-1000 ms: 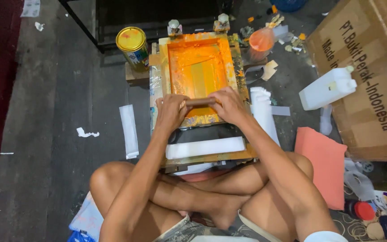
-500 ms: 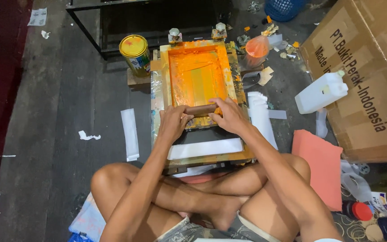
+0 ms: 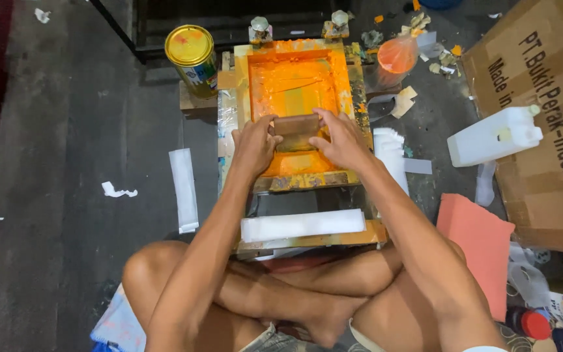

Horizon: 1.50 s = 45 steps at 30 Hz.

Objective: Applying tape to the borders of a screen printing frame and spreading orange ink across the mesh using a wooden squeegee.

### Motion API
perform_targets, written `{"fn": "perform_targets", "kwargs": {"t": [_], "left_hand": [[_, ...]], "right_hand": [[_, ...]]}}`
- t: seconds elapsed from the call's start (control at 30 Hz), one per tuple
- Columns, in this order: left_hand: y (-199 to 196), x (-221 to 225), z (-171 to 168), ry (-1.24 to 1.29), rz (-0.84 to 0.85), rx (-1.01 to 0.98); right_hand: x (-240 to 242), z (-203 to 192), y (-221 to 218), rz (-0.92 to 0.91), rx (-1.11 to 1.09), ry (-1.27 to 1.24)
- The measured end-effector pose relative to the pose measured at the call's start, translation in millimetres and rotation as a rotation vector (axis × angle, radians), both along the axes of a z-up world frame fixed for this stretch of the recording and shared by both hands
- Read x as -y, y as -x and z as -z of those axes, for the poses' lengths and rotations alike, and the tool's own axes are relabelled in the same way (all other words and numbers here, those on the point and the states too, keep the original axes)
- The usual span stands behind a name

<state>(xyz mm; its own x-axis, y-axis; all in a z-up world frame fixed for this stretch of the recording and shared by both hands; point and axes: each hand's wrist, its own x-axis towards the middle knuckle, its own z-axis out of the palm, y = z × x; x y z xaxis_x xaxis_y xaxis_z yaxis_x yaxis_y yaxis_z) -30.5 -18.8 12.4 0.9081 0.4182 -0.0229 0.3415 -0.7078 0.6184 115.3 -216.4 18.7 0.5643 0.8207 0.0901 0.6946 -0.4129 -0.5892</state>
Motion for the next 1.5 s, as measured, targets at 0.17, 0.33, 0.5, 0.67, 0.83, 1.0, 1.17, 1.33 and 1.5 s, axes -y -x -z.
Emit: {"fn": "perform_targets", "kwargs": {"t": [0.17,0.33,0.5,0.67,0.83,1.0,1.17,1.33,1.5], "left_hand": [[-21.7,-11.5,-14.1,0.038,-0.026,0.082],[-39.7,-17.4,-25.5,0.022,-0.059,0.167],[-48.3,-14.0,-21.7,-0.026,-0.088,0.262],[-35.6,-10.2,-18.6,-0.04,-0.067,0.239],[-16.0,4.3,-25.6,-0.064,-0.055,0.211],[10.1,19.7,-25.1,-0.063,-0.031,0.158],[31.2,33.3,-18.9,-0.061,-0.011,0.144],[49.2,46.1,-18.8,-0.078,0.0,0.124],[63.8,57.8,-26.9,-0.092,0.013,0.067]], "right_hand": [[-21.4,-8.3,-19.2,0.022,-0.011,-0.025],[-40.4,-8.9,-34.2,0.07,-0.008,-0.133],[-50.7,7.8,-44.1,0.088,0.16,-0.18],[-39.4,16.3,-38.5,0.076,0.15,-0.134],[-26.3,1.5,-16.9,0.087,0.127,-0.098],[-6.0,-9.8,11.6,0.058,0.079,-0.06],[13.6,-19.1,37.1,0.047,0.075,-0.003],[28.8,-21.4,55.2,0.047,0.046,0.016],[40.7,-20.8,61.2,-0.013,0.035,0.005]]}}
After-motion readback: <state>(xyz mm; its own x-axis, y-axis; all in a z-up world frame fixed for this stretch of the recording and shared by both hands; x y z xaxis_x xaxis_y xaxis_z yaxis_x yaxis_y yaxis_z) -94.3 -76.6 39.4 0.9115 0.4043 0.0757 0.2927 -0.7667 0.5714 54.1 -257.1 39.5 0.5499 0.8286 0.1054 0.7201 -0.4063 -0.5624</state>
